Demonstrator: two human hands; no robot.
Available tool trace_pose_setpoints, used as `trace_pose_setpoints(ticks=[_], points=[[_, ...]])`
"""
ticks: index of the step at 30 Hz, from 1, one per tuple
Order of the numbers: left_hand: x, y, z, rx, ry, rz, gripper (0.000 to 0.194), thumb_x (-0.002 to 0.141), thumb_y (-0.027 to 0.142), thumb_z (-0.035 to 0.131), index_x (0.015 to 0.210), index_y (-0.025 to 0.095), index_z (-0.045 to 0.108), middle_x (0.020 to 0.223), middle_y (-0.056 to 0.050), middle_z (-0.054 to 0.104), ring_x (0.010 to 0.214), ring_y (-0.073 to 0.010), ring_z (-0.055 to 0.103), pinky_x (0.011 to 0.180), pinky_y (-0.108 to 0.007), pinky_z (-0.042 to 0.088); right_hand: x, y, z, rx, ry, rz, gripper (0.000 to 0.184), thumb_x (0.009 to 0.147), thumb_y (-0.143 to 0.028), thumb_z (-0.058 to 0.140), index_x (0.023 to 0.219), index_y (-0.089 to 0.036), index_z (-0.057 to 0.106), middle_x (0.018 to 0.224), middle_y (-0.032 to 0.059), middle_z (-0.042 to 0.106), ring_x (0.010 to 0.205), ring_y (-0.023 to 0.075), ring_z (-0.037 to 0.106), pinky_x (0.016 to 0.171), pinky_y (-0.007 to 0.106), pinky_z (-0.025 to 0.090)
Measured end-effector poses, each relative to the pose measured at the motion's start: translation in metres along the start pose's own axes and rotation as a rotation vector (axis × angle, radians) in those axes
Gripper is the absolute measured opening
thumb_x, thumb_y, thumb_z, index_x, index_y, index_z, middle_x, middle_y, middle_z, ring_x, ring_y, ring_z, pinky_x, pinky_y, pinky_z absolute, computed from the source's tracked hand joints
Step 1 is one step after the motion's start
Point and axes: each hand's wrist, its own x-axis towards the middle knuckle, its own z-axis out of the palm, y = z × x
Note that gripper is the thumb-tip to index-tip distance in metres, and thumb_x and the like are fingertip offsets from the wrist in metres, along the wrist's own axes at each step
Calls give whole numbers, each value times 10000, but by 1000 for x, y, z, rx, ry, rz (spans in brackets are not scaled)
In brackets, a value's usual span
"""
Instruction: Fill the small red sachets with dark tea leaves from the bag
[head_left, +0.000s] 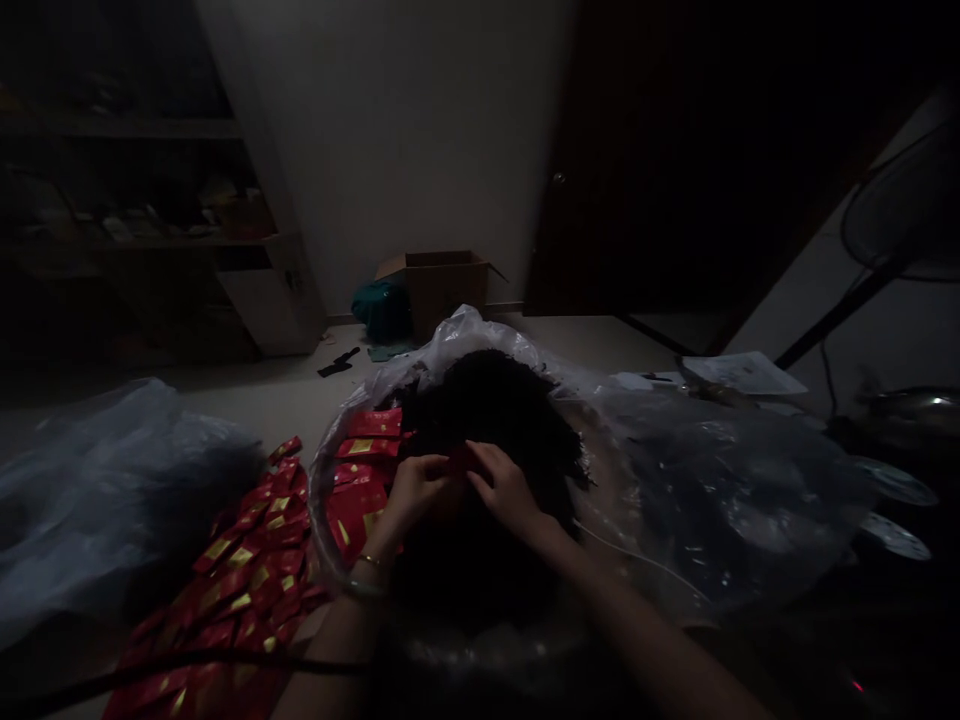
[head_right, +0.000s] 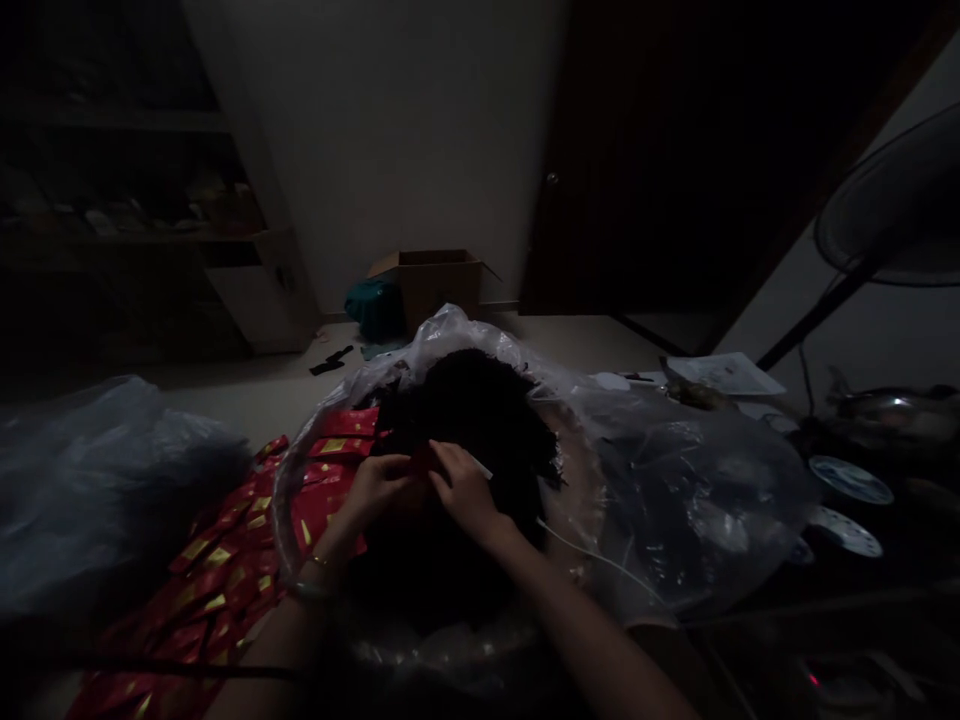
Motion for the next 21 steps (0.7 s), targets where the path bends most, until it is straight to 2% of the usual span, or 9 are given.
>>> trace_pose_setpoints(ticks=[4, 7, 10, 12, 14, 17, 19, 21], points=[[1, 3, 5, -49, 79, 16, 258, 543, 216, 725, 792, 152, 731, 810, -67, 741, 736, -222, 663, 679, -297, 510, 1, -2, 4, -144, 74, -130, 443, 859, -162, 472, 1297, -219, 508, 1213, 126, 579, 1130, 263, 513, 972, 475, 438], [2, 7, 6, -82, 60, 12, 261, 532, 209, 722, 787, 155, 720, 832, -71, 742, 778, -233, 670, 724, -324, 519, 3, -5, 4, -199, 124, -190, 351, 880, -179, 457, 1210, -203, 573, 1173, 134, 579, 1109, 269, 492, 951, 472, 437], [2, 6, 7, -51, 34, 51, 270, 556, 199, 697, 824, 163, 704, 843, -62, 737, 790, -221, 667, 740, -321, 516, 5, -8, 0, -229, 142, -141, 188, 861, -211, 519, 996, -199, 650, 990, 119, 602, 961, 264, 508, 841, 447, 469], [2, 3, 8, 24, 48, 102, 357, 575, 180, 678, 932, 174, 676, 850, -47, 730, 788, -201, 662, 743, -306, 510, 7, -9, -3, -234, 89, -126, 99, 836, -187, 550, 855, -200, 646, 845, 90, 598, 866, 250, 505, 771, 414, 471], [1, 2, 8, 113, 61, 155, 437, 609, 167, 655, 1044, 193, 622, 828, -20, 721, 773, -180, 659, 731, -284, 504, 9, -10, -7, -218, 29, -133, 118, 817, -130, 540, 770, -204, 619, 757, 66, 588, 830, 237, 505, 743, 380, 464], [-1, 1, 8, 225, 62, 230, 343, 706, 203, 605, 1048, 213, 592, 821, -10, 711, 755, -167, 658, 693, -262, 499, 13, -10, -13, -175, 22, -61, 128, 803, -111, 530, 755, -206, 602, 767, 59, 601, 807, 215, 529, 734, 344, 460], [-3, 1, 8, 315, 86, 298, 251, 779, 236, 557, 1025, 220, 608, 904, -34, 712, 800, -173, 659, 711, -268, 499, 14, -11, -17, -149, 37, 39, 85, 806, -150, 543, 775, -204, 600, 784, 59, 625, 774, 206, 550, 739, 342, 459], [-3, 1, 7, 447, 110, 392, 257, 827, 241, 519, 1066, 232, 614, 1016, -54, 698, 879, -181, 649, 772, -288, 493, 16, -12, -19, -96, 58, 150, 54, 814, -197, 548, 798, -208, 599, 785, 54, 653, 758, 205, 577, 740, 343, 465]])
